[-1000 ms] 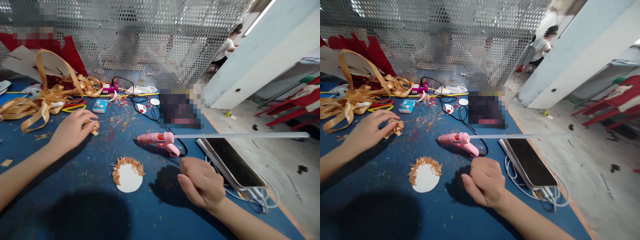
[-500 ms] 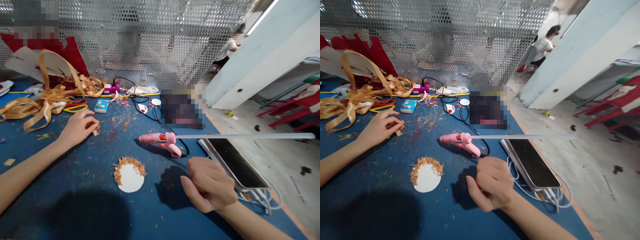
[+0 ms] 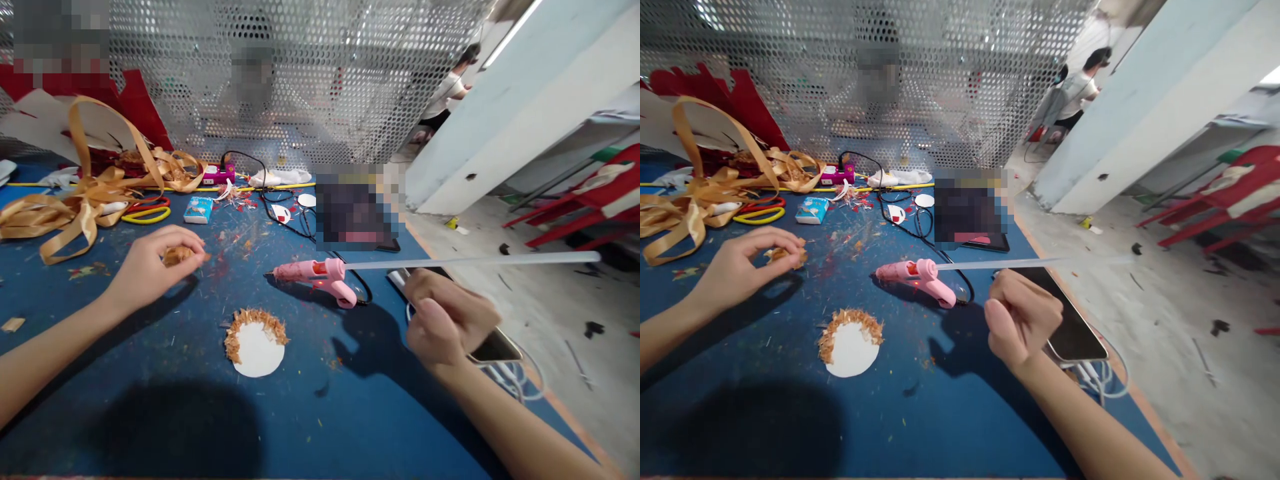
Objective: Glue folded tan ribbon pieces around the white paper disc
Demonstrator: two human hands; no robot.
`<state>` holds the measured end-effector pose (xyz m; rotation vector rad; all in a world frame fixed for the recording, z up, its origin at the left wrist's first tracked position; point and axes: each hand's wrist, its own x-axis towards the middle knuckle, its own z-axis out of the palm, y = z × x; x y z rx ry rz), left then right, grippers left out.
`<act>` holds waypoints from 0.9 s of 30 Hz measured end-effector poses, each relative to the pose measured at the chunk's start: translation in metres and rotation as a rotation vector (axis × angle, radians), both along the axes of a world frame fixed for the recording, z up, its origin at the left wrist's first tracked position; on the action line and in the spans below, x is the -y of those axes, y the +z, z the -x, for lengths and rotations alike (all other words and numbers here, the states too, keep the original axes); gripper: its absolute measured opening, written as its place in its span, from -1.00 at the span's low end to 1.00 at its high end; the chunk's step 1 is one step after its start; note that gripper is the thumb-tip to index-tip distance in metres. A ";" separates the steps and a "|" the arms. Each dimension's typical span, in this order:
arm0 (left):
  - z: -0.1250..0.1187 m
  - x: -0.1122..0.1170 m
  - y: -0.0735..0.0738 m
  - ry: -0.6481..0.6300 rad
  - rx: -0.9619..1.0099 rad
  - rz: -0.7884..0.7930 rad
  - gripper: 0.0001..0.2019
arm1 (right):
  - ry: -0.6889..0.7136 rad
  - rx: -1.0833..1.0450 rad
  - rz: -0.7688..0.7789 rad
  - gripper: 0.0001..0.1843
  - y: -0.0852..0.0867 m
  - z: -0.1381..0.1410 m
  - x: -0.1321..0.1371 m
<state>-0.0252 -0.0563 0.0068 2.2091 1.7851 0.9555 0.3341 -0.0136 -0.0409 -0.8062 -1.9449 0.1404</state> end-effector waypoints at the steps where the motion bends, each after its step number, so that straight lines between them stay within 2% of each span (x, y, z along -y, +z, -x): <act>1: -0.010 0.007 0.001 -0.070 0.006 0.027 -0.80 | -0.006 -0.055 -0.019 -0.63 0.001 0.001 -0.001; 3: -0.029 0.023 0.001 -0.250 0.012 0.092 -0.83 | 0.000 -0.116 -0.035 -0.76 0.000 0.002 -0.002; 5: -0.045 0.039 -0.004 -0.393 0.023 0.151 -0.86 | 0.014 -0.088 -0.025 -0.86 -0.001 0.003 -0.001; 8: -0.062 0.053 -0.020 -0.522 0.011 0.184 -0.85 | -0.011 0.006 -0.021 -0.84 -0.004 0.007 0.001; 13: -0.071 0.054 -0.045 -0.486 -0.076 0.201 -0.84 | -0.082 0.162 0.130 -0.72 -0.011 0.018 -0.003; 16: -0.071 0.051 -0.045 -0.510 -0.089 0.181 -0.85 | -0.088 0.228 0.246 -0.66 -0.018 0.022 -0.009; 21: -0.060 0.054 -0.039 -0.530 -0.115 0.095 -0.63 | 0.020 0.277 0.332 -0.78 -0.020 0.024 -0.011; 25: -0.052 0.055 -0.045 -0.441 -0.181 0.205 -0.39 | -0.031 0.141 0.298 -0.85 -0.011 0.021 -0.004; 27: -0.052 0.054 -0.049 -0.392 -0.182 0.277 -0.35 | -0.065 0.077 0.298 -0.81 -0.007 0.019 0.000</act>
